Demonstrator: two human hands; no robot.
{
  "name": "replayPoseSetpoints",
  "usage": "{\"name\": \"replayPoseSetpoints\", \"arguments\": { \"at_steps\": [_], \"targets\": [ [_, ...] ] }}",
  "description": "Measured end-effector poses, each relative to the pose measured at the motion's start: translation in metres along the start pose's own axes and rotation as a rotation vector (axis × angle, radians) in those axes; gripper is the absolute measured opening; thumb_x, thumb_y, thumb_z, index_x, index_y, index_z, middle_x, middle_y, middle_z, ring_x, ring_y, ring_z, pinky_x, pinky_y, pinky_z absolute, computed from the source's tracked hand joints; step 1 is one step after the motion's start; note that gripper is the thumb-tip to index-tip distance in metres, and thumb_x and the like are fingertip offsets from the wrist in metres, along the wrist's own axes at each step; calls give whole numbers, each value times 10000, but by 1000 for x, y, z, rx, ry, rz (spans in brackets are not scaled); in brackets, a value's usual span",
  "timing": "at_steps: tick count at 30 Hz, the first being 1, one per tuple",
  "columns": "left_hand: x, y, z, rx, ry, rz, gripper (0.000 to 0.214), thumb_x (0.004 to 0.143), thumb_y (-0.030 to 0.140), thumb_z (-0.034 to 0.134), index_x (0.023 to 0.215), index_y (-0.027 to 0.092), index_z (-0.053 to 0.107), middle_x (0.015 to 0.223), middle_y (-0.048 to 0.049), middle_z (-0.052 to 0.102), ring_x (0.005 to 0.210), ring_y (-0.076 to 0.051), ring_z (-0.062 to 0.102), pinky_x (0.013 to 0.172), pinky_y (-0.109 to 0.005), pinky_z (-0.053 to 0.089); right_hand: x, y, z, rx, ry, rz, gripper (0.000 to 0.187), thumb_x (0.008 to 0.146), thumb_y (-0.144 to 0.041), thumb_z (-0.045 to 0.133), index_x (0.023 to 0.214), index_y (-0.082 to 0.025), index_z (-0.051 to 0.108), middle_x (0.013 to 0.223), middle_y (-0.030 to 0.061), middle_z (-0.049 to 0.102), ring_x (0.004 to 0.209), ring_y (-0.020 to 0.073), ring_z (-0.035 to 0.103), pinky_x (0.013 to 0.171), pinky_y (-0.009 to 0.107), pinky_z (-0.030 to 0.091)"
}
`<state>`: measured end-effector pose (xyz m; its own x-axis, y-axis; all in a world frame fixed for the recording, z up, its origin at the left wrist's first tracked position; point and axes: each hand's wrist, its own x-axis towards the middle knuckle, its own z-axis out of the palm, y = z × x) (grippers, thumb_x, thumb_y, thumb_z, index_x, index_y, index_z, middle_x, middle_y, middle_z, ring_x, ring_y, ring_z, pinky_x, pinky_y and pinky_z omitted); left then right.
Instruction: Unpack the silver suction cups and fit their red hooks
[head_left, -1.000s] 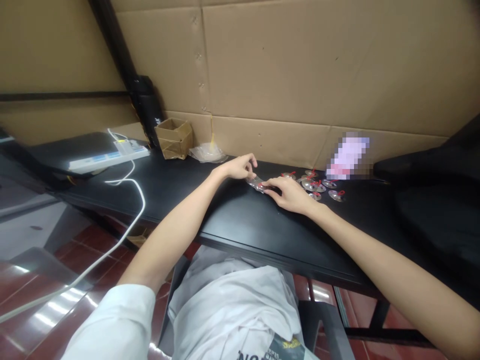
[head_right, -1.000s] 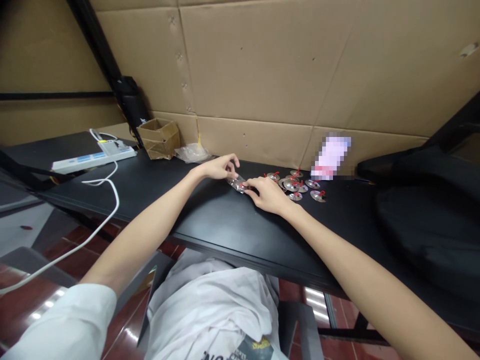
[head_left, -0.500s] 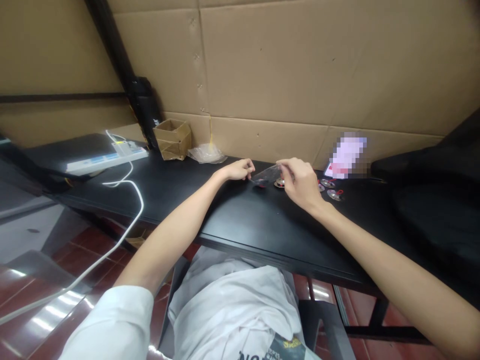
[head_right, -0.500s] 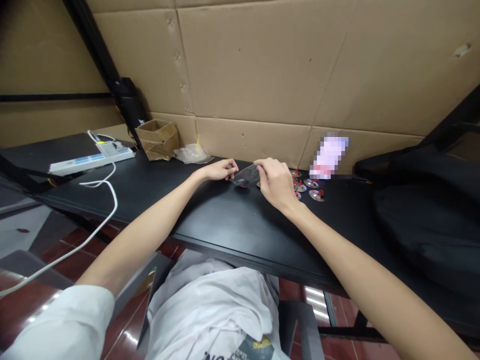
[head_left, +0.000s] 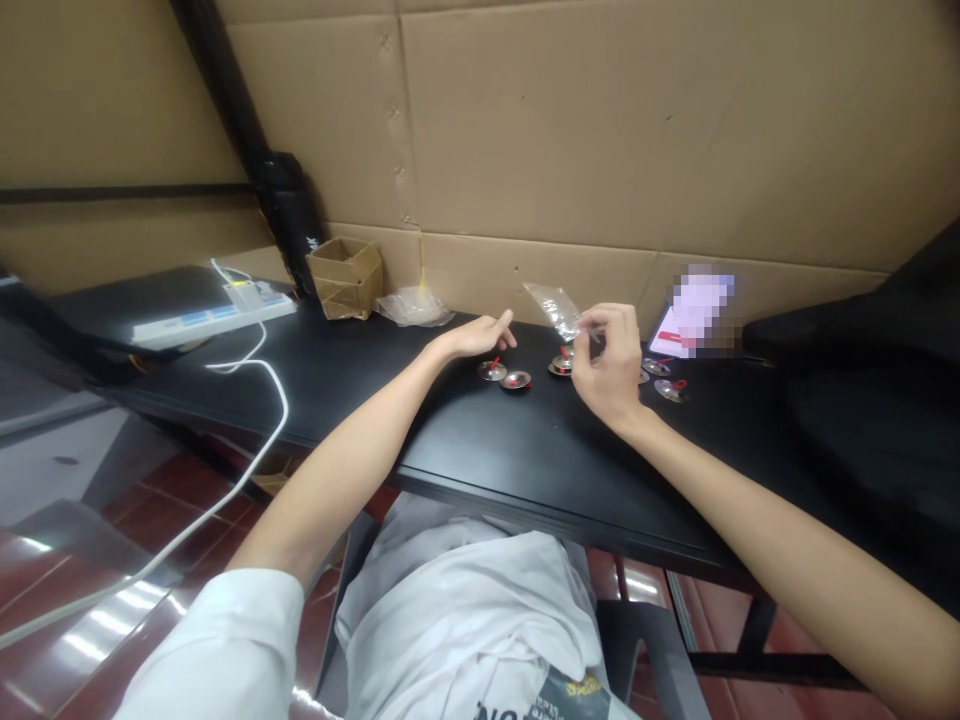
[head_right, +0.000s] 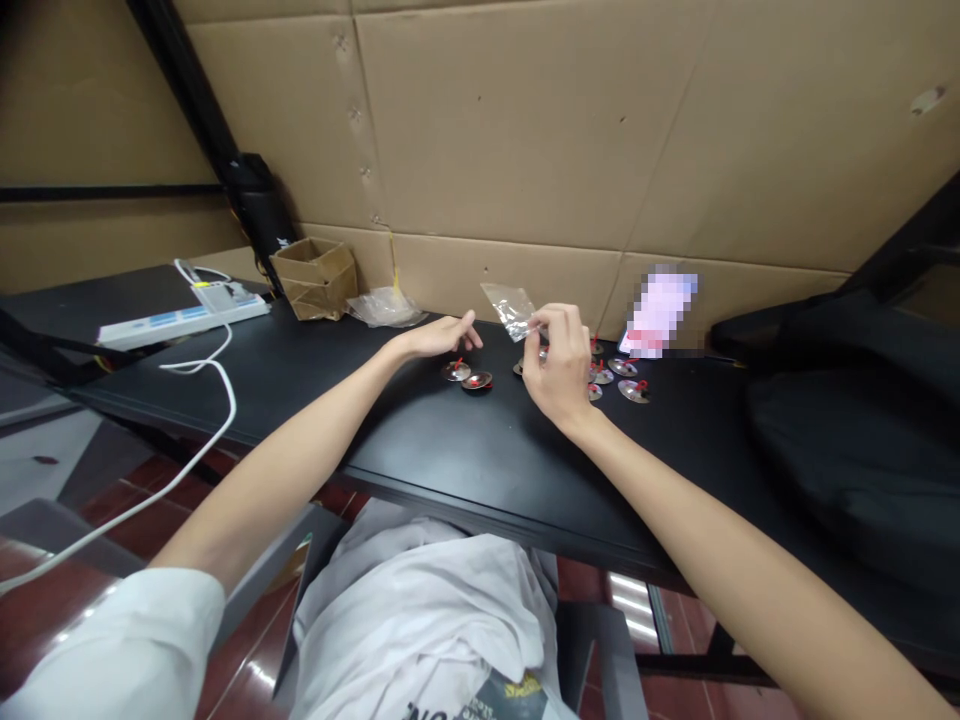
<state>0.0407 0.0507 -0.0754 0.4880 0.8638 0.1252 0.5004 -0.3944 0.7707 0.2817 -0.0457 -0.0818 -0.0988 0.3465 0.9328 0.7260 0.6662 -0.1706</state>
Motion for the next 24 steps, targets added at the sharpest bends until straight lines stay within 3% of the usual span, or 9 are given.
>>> {"name": "replayPoseSetpoints", "arguments": {
  "at_steps": [4,6,9,12,15,17,19,21,24],
  "targets": [
    [-7,19,1,-182,-140,93,1015,1026,822,73,933,173,847,977,-134,803,852,-197,658,709,-284,468,-3,1,3,57,-55,-6,122,1007,-199,546,1003,-253,655,1113,101,645,1089,308,663,974,516,544],
    [-12,28,5,-228,-126,160,849,1002,853,336,975,169,838,1007,-126,804,843,-188,659,703,-281,469,-4,2,5,98,-126,-30,134,993,-180,561,998,-253,674,1105,98,659,1082,304,678,974,509,555],
    [-12,31,10,-283,-8,241,526,879,657,788,1016,149,811,997,-106,792,848,-179,672,769,-289,513,-6,2,5,114,-257,-62,206,987,-183,590,1137,-256,712,1211,118,684,1174,322,684,1024,528,559],
    [-3,20,5,-349,304,169,308,886,422,842,1013,146,792,987,-94,789,859,-177,692,820,-306,555,-7,-3,4,112,-385,-101,438,1018,-255,604,1454,-266,636,1503,149,610,1412,351,589,1164,577,495],
    [6,2,-16,-299,805,105,139,948,277,742,1013,160,781,1061,-97,791,1000,-202,723,957,-328,566,-11,-10,4,163,-632,-174,598,1096,-378,525,1683,-325,427,1776,92,370,1616,332,389,1302,611,344],
    [3,-10,-36,-214,1145,69,178,995,287,670,1079,175,779,1181,-114,764,1166,-236,706,1097,-351,520,-14,-13,6,205,-857,-181,606,1132,-465,455,1723,-370,358,1829,44,260,1672,321,284,1338,642,256],
    [-6,-19,-54,-122,1357,-15,299,1043,339,586,1254,203,748,1347,-135,680,1310,-274,641,1174,-391,474,-18,-13,9,225,-1051,-140,581,1146,-537,401,1706,-384,401,1818,37,288,1681,318,263,1344,661,218],
    [-19,-30,-69,-32,1406,-102,408,1043,361,559,1417,249,678,1428,-141,608,1458,-318,523,1210,-433,450,-20,-11,11,224,-1142,-94,578,1142,-587,390,1674,-375,469,1792,49,347,1672,323,286,1348,660,213],
    [-32,-48,-77,113,1322,-282,474,979,344,639,1448,283,662,1473,-153,551,1560,-391,356,1232,-521,414,-22,-9,12,219,-1109,-73,581,1131,-595,433,1654,-353,510,1763,66,404,1652,340,336,1343,665,231]
  ]
}}
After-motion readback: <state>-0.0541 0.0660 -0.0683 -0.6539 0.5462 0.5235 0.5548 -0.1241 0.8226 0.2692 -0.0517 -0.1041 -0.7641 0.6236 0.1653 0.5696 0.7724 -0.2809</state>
